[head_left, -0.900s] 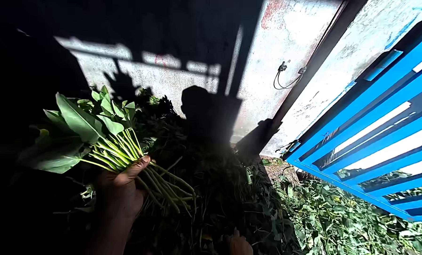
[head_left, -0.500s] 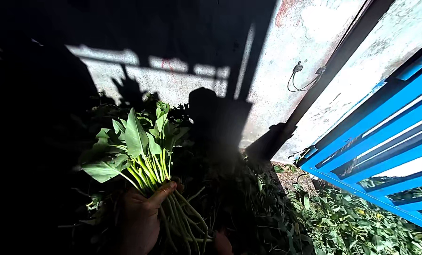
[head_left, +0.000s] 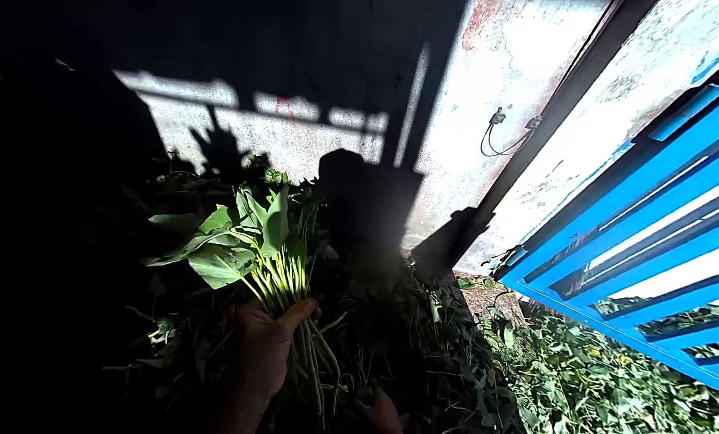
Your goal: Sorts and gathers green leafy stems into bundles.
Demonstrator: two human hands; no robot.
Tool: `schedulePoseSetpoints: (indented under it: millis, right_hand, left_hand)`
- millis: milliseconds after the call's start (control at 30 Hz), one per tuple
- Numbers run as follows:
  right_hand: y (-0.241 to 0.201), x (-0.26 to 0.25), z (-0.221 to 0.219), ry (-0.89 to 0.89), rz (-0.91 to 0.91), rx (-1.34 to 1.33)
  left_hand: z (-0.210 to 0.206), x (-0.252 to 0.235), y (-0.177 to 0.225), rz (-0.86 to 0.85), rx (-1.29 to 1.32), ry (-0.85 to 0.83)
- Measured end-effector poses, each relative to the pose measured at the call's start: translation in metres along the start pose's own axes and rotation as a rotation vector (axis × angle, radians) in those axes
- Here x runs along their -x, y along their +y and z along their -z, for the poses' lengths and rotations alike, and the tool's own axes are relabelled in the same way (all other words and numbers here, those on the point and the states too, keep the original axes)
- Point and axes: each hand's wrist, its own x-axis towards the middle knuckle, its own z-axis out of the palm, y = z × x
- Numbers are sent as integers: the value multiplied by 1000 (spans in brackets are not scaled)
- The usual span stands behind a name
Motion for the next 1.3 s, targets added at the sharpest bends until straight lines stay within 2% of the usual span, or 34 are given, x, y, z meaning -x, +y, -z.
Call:
schedulePoseSetpoints:
  millis: [67, 100, 200, 367, 400, 467, 567, 667, 767, 933, 1133, 1200, 1300]
  right_hand:
    - [-3, 8, -3, -32, -40, 274]
    - [-5, 12, -3, -22, -57, 322]
    - [-3, 18, 4, 92, -69, 236]
    - [15, 30, 24, 60, -48, 259]
    - [19, 29, 28, 71, -23, 171]
    - [19, 34, 32, 164, 94, -173]
    - [-4, 58, 39, 226, 235, -691]
    - [-29, 78, 49, 201, 298, -912]
    - [-47, 96, 56, 123, 382, -990]
    - [-71, 122, 56, 25, 574, -1000]
    - [-82, 132, 58, 43, 831, -767]
    - [-82, 132, 63, 51, 852, -667]
    - [-86, 135, 70, 25, 759, -609]
  left_hand:
    - [1, 0, -2, 29, 13, -7]
    - [1, -1, -2, 46, 19, -8]
    - [1, -4, 0, 95, 6, 6]
    - [0, -2, -4, 96, -24, 10]
    - [0, -2, -5, 92, -19, 0]
    - [-1, -1, -6, 92, -6, -14]
    - [-3, -2, -10, 115, -15, -20]
    - [-4, -3, -20, 134, -58, -42]
    - [-8, -2, -33, 159, -90, -70]
    - [-16, 5, -56, 201, -168, -131]
    - [-22, 10, -64, 205, -204, -196]
    - [-22, 10, -60, 222, -198, -216]
    - [-21, 10, -55, 242, -169, -269]
